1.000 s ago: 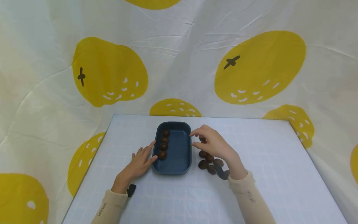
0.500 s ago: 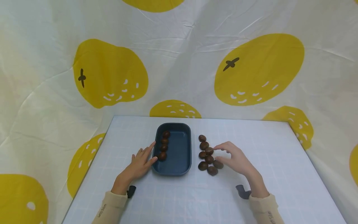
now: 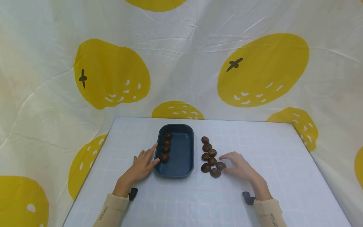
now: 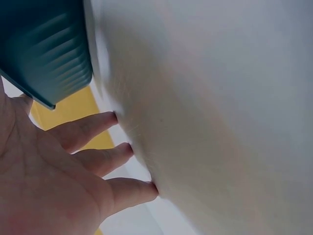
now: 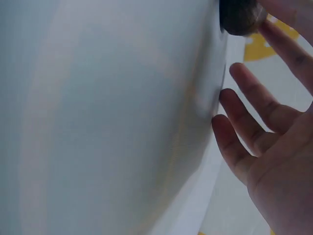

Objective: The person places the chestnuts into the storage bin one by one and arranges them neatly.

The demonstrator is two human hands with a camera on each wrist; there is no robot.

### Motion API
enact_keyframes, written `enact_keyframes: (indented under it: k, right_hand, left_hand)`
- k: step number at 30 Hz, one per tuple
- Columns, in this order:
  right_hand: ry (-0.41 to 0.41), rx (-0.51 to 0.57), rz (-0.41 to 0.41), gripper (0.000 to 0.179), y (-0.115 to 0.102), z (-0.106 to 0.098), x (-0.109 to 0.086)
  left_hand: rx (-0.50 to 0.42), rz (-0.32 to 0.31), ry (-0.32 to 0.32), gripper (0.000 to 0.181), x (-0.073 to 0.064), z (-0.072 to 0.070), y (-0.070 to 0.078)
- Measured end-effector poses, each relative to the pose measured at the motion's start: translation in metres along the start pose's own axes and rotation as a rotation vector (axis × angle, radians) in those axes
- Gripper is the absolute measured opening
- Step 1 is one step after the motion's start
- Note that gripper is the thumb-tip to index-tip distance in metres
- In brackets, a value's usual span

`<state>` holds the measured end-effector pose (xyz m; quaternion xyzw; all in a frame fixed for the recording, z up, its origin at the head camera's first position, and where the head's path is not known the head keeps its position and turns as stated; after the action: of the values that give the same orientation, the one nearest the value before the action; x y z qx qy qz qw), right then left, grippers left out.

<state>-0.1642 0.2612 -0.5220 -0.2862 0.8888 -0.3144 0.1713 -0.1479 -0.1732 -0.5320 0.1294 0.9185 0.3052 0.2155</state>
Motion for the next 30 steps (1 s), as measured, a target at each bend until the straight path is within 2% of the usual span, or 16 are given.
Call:
enact_keyframes:
  k: [7,14,23,30]
  right_hand:
    - [-0.011,-0.064,0.035,0.050,0.0033,0.0043,0.0042]
    - [-0.002,-0.123,0.059,0.045,0.0032,0.0053,0.0066]
    - [-0.005,-0.110,0.073,0.041,0.0013,0.0053,0.0067]
    - [-0.004,-0.058,0.083,0.041,-0.0011,-0.0013,0.0056]
  left_hand:
    - [0.006,0.003,0.003,0.069,0.0016,-0.0005,-0.0004]
    - [0.003,0.007,0.005,0.069,0.0016,-0.0004,0.0010]
    - [0.004,-0.004,-0.001,0.070,0.0011,0.0004,0.0000]
    - [0.000,-0.001,0.002,0.070,0.0009,0.0006,-0.0005]
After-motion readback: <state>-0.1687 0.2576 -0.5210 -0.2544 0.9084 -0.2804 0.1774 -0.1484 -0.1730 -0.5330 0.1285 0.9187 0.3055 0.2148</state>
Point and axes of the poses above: each hand's wrist, its own x-axis towards the middle knuckle, its own z-axis out of the palm, y = z × x, the point moved 4 cm from there along x, towards the middle knuckle, and after that the axes turned 15 degrees about -y, right-handed, at the moved point
